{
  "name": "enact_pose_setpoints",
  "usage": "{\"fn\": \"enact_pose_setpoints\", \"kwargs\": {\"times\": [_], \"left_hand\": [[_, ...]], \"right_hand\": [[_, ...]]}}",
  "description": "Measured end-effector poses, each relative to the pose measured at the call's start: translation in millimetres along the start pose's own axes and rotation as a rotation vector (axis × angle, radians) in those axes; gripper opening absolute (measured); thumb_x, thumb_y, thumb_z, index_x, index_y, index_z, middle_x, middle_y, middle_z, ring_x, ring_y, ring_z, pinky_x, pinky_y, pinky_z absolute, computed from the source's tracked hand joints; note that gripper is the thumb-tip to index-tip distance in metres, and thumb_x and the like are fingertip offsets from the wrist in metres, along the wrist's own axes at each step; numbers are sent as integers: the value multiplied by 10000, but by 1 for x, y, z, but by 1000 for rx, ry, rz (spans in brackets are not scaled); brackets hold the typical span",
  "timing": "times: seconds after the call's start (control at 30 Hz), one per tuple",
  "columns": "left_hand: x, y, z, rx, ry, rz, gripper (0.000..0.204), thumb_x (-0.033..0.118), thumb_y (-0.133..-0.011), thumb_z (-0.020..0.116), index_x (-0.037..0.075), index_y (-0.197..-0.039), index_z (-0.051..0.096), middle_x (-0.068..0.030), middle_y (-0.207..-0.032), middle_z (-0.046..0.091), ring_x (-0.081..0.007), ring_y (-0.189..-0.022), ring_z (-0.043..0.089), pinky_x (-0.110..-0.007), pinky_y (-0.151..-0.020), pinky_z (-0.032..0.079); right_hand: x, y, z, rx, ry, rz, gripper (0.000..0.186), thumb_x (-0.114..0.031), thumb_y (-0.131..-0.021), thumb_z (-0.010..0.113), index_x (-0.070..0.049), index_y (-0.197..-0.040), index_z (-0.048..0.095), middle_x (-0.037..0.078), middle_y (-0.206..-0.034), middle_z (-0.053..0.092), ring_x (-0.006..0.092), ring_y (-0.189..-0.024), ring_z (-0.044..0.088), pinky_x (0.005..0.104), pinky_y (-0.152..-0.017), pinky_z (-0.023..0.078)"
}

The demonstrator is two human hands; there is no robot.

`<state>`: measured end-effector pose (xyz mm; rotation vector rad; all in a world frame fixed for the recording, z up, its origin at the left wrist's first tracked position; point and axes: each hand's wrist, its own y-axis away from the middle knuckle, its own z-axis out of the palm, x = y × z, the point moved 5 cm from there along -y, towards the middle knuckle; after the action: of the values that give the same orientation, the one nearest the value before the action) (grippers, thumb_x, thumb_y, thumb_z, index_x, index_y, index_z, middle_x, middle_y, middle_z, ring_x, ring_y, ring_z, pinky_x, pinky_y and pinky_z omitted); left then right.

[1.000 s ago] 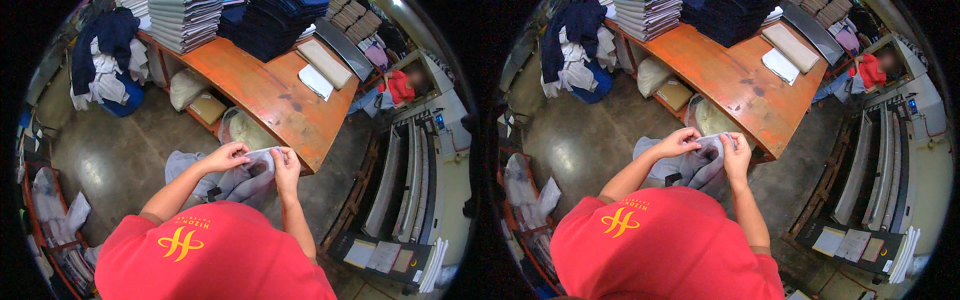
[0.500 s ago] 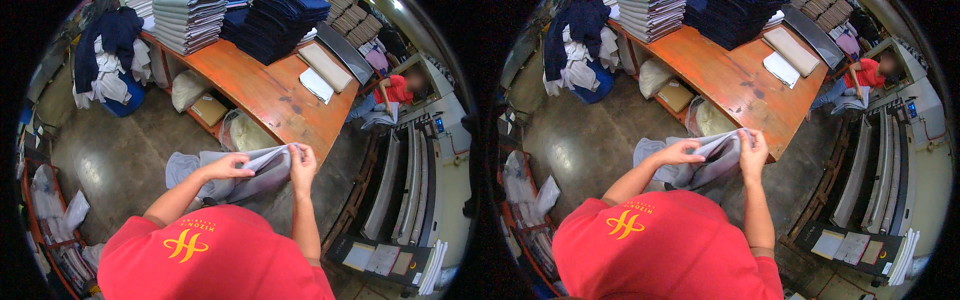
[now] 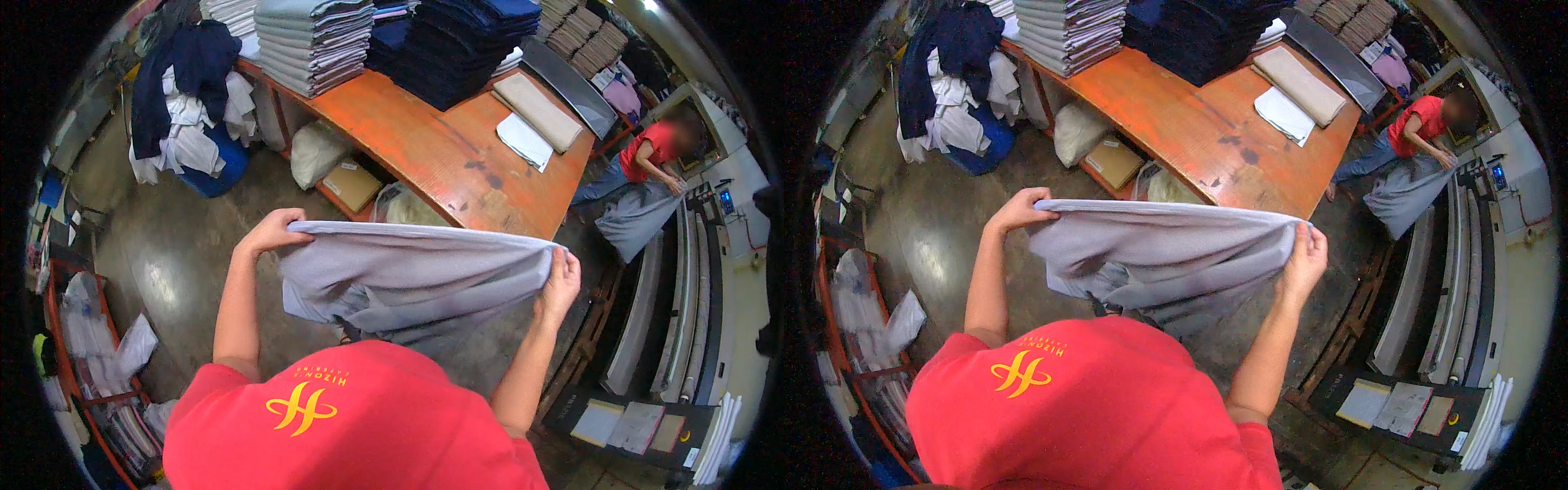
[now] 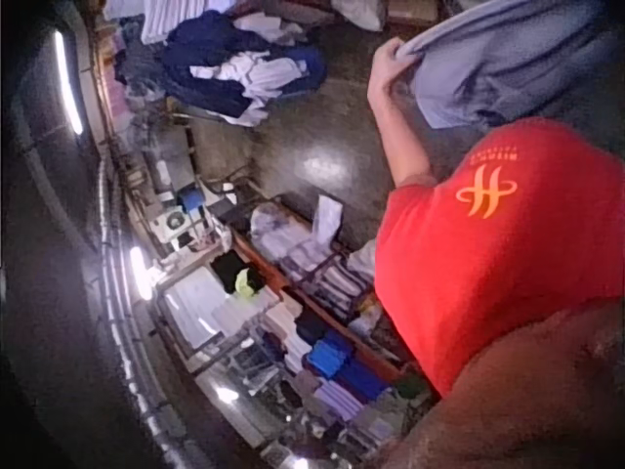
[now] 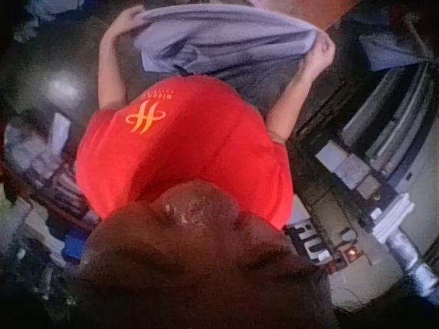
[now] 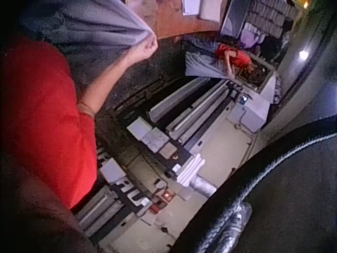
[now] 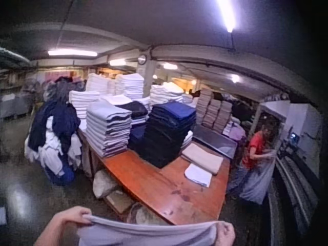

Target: The person folds a light gray sheet on a wooden table, aligning edges and stacking it with other folded linens. They repeat this process for multiple sheets, handling each one individually.

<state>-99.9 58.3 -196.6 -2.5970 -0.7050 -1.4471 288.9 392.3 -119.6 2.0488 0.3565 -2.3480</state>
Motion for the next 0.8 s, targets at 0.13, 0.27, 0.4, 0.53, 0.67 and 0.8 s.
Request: {"fn": "enact_pose_setpoints", "kwargs": {"times": [0.13,0.27,0.4,0.53,0.67,0.8], "left_hand": [[-31,10,-8,51,256,-79,171,103,-732,757,55,-784,602,32,-725,569,-65,-707,525,-230,-628,427],[-19,-15,11,220,780,142,102,132,-851,648,73,-924,608,21,-855,607,-70,-777,557,-230,-698,449],[19,-77,68,219,978,15,144,198,-916,580,81,-997,599,34,-875,599,-80,-798,554,-233,-724,444],[85,-118,144,38,610,-12,130,178,-897,607,59,-949,621,30,-815,607,-74,-743,557,-221,-696,455],[146,-124,240,-286,778,-9,86,123,-895,607,52,-943,609,30,-802,600,-54,-705,525,-208,-641,435],[189,-116,276,-456,894,89,89,136,-901,602,57,-943,596,13,-843,607,-61,-734,533,-210,-672,439]], "right_hand": [[18,-12,-70,125,-17,15,201,-157,-886,644,-15,-1001,559,46,-907,624,114,-818,574,255,-726,468],[74,-8,-141,292,-28,116,229,-166,-877,655,-15,-1004,539,71,-958,624,147,-833,581,284,-744,476],[120,46,-145,337,272,230,207,-149,-863,659,-26,-1001,566,73,-907,632,160,-804,587,299,-721,484],[124,123,-46,-296,222,438,163,-109,-808,702,-33,-919,609,43,-869,642,119,-761,591,272,-690,482],[69,136,6,-401,-101,223,147,-71,-797,710,-31,-882,597,55,-922,626,115,-819,594,252,-717,482],[23,113,-14,-183,-49,-54,189,-61,-762,739,-26,-880,595,79,-1016,588,143,-946,567,260,-778,472]]}}
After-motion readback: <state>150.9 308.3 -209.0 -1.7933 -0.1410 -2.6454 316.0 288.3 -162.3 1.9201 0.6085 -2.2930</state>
